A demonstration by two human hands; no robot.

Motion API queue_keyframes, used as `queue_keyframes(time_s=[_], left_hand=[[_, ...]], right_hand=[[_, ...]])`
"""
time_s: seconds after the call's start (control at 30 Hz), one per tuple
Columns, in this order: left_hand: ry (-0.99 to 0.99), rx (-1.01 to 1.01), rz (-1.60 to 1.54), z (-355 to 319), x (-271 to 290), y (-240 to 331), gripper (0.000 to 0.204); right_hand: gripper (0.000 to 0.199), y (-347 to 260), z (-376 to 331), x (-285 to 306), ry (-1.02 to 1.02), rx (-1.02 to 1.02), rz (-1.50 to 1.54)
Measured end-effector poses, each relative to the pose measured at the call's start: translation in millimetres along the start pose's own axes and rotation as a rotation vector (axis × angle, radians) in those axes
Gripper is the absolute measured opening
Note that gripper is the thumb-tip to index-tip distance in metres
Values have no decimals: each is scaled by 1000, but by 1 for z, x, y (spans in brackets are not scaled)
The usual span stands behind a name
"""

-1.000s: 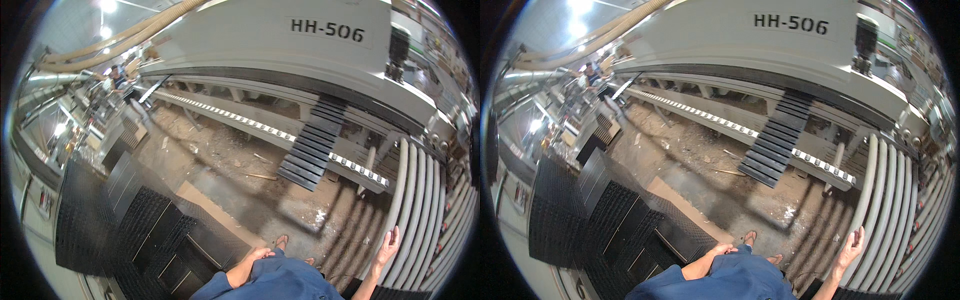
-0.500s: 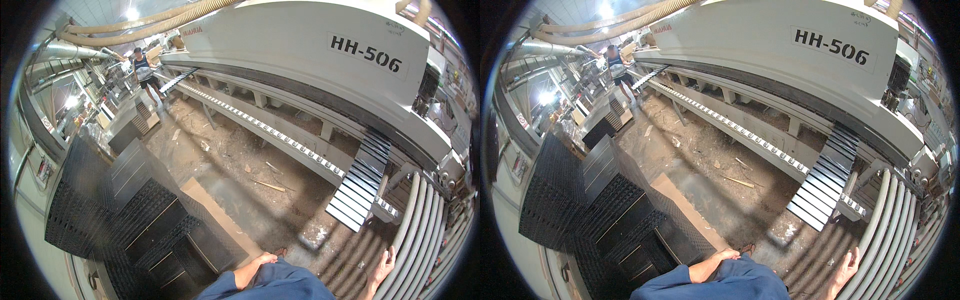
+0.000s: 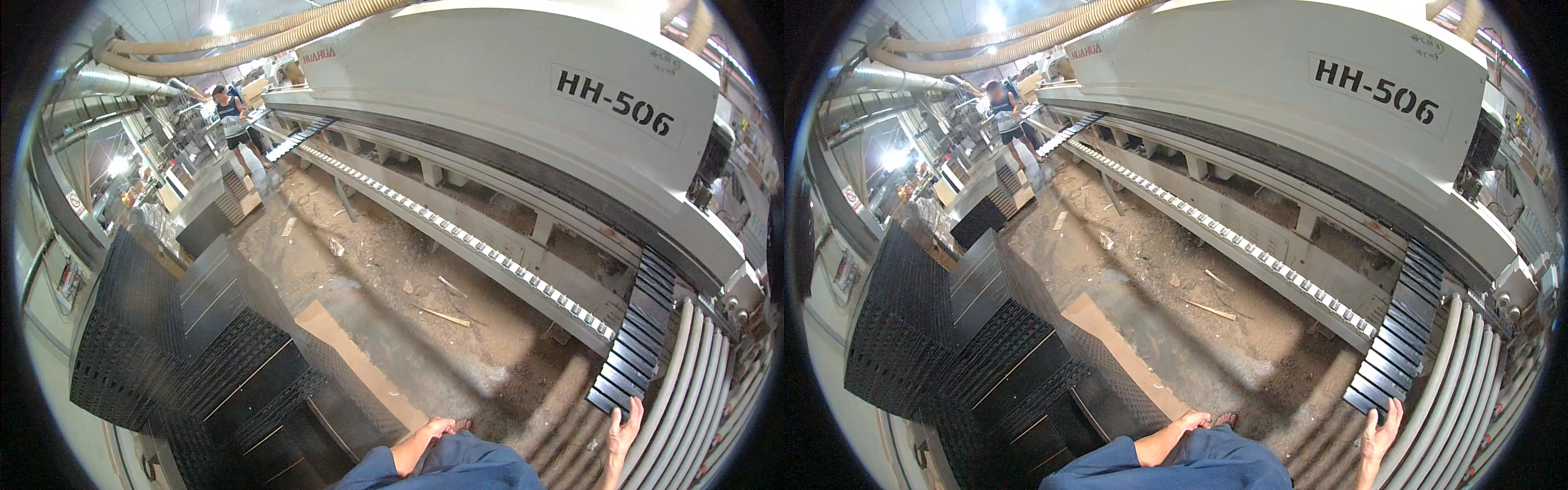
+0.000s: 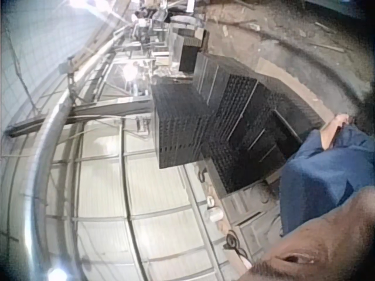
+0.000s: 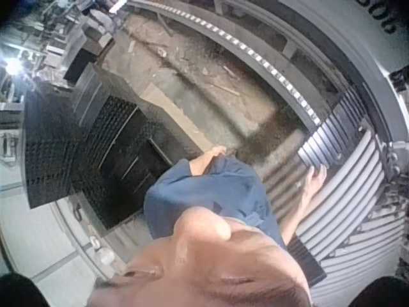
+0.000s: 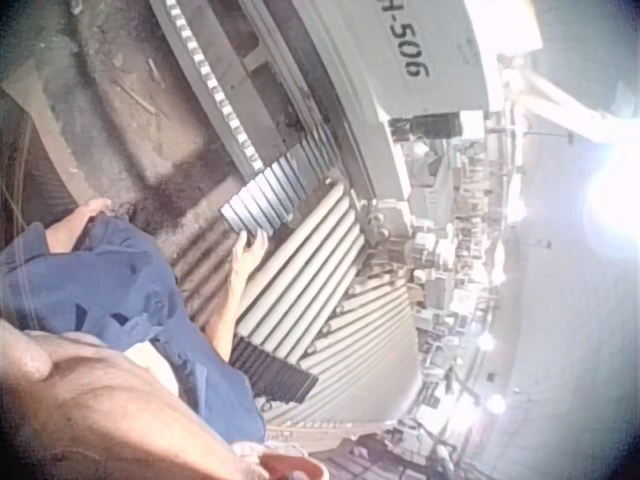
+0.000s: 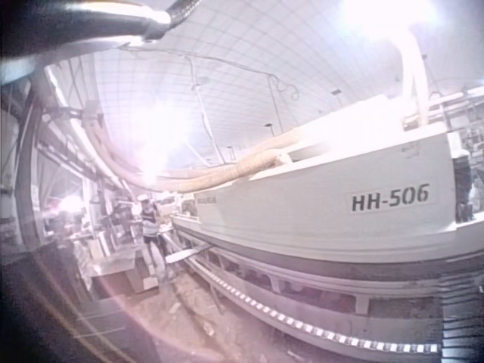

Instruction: The person repeatedly picks up dark rectangular panels from a roller conveyor, inspects them, and stacks them on a nearby pile. The person handles the panels one at a time, turning them over and aligning them before placing them on the stack.

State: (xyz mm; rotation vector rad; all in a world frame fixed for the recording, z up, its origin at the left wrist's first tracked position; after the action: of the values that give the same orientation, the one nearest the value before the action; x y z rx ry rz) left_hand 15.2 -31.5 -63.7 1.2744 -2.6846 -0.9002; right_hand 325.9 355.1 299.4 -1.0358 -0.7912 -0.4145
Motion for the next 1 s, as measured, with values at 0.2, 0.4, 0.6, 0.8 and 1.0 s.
queue_keyframes(time_s=[0.2, 0.4, 0.6, 0.8, 1.0], left_hand=[[147, 74, -121, 5, 6, 12, 22], [132, 65, -59, -5, 11, 18, 37], [126, 194, 57, 17, 34, -2, 47], [127, 136, -11, 4, 35, 7, 48], [106, 107, 26, -8, 7, 9, 49]], right_hand=[[70, 12, 2, -33, -121, 175, -311], [66, 53, -2, -13, -46, 153, -388], [67, 115, -12, 31, -66, 65, -403], [89, 164, -13, 75, -302, -57, -337], [89, 233, -14, 116, -304, -5, -375]])
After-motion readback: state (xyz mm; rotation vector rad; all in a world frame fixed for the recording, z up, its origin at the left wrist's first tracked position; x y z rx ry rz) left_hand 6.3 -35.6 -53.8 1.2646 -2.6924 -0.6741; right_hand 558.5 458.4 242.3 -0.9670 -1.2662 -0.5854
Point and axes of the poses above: each hand's wrist, its own z-axis towards the middle knuckle, its own x-axis out of the back of the hand, y = z × x, the point moved 8 cm from there along z, towards the middle knuckle
